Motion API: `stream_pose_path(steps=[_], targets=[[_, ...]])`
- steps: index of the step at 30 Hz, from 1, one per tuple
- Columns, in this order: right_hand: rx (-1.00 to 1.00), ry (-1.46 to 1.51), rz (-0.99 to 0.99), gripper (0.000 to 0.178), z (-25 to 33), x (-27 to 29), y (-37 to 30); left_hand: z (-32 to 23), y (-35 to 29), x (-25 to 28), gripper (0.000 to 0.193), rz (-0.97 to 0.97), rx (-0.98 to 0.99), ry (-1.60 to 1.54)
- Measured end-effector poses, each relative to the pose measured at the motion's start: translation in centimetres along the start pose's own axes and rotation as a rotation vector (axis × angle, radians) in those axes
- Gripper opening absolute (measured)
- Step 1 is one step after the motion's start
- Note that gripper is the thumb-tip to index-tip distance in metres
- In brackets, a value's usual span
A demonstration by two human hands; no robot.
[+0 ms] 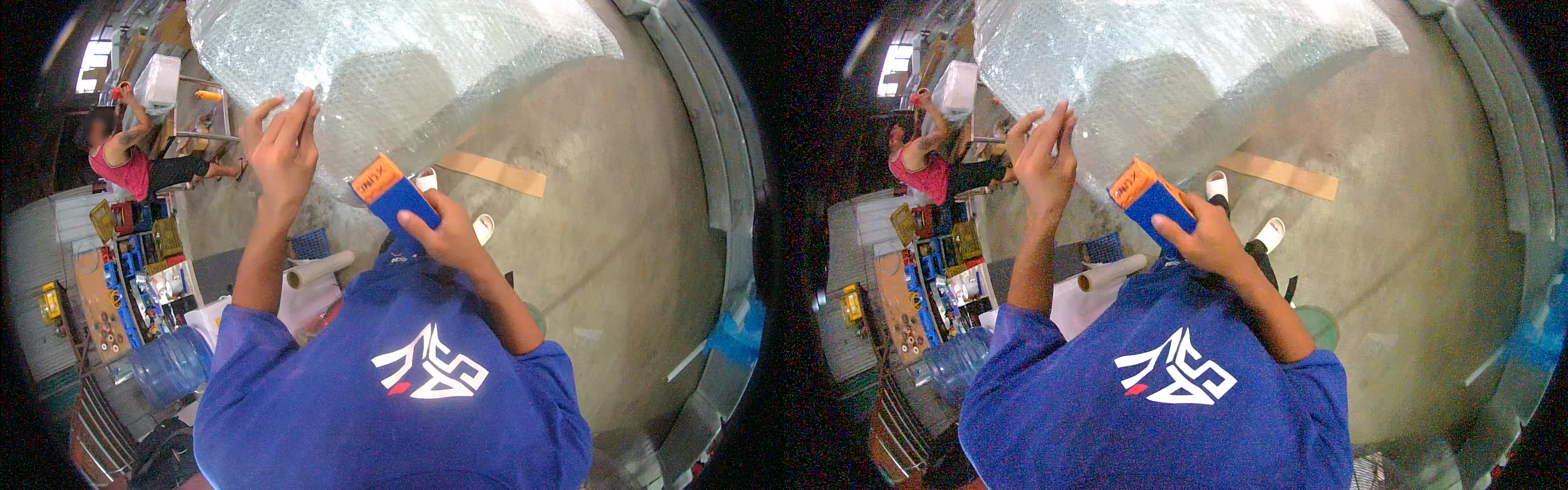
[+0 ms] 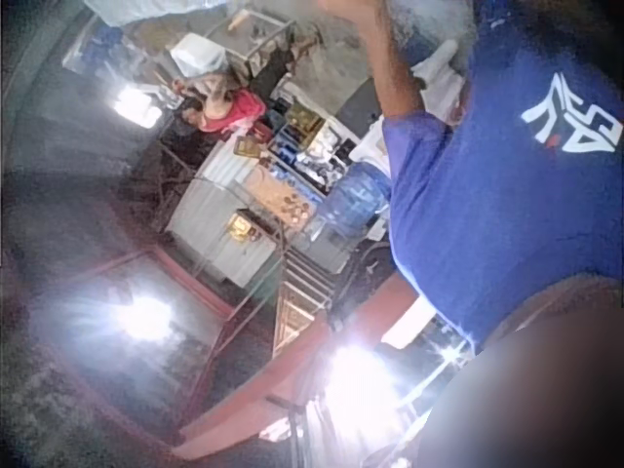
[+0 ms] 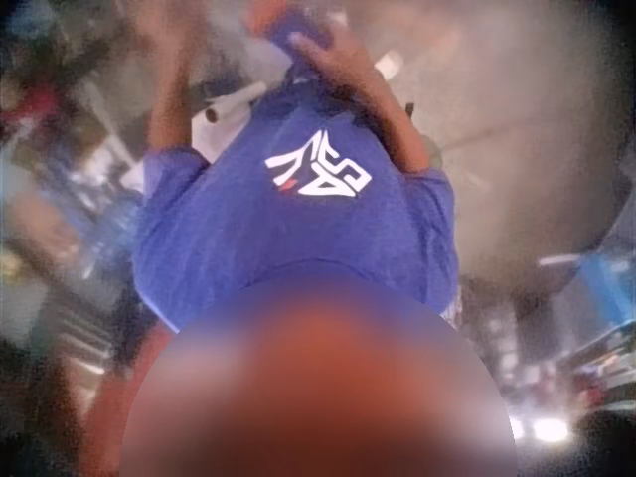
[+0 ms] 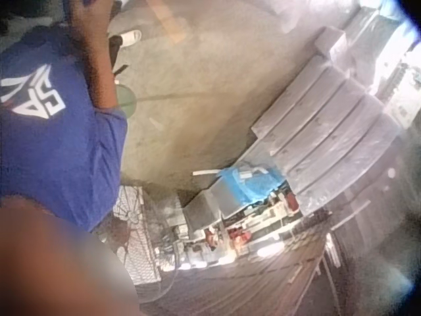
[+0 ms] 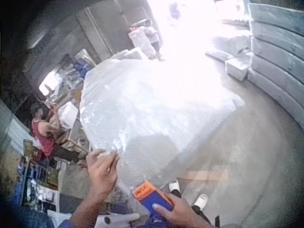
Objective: The person wraps a large piece of furniture with bubble wrap and secures it using a handheld tape dispenser. They rotate the item to cover all sides and apply multiple strips of tape to ensure the wrapping stays in place.
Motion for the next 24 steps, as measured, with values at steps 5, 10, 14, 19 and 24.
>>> stream_pose_path(steps=[5, 10, 14, 19, 24], targets=[[-0.056, -0.006, -0.003, 0.047, -2.8, -0.4, 1.7, 1.6, -0.8, -2.3, 0.054, 0.048, 0.028, 0.28], [0.001, 0.032, -0.044, 0.044, -4.2, -0.7, 1.5, -1.3, -2.9, -4.4, 0.077, 0.507, -0.192, -0.04], [0.02, 0.073, -0.059, 0.042, -4.9, -0.6, 1.2, -4.1, -6.7, -5.0, 0.095, 0.837, -0.38, -0.115], [0.009, 0.028, -0.03, 0.041, -6.6, -0.4, 0.5, -4.1, -8.1, -6.0, 0.092, 0.762, -0.491, 0.043], [0.048, 0.004, -0.042, 0.05, -8.7, -0.5, 1.5, -4.6, -8.7, -6.0, 0.085, 0.742, -0.481, 0.075]])
Point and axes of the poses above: each hand's wrist, its own y-axis towards the middle knuckle, its own x-axis out of the back of the hand, z = x × y, the point moved 6 cm from there along y, towards the middle knuckle, and after that the axes turned 1 degree about -y, right-handed, at the moved point
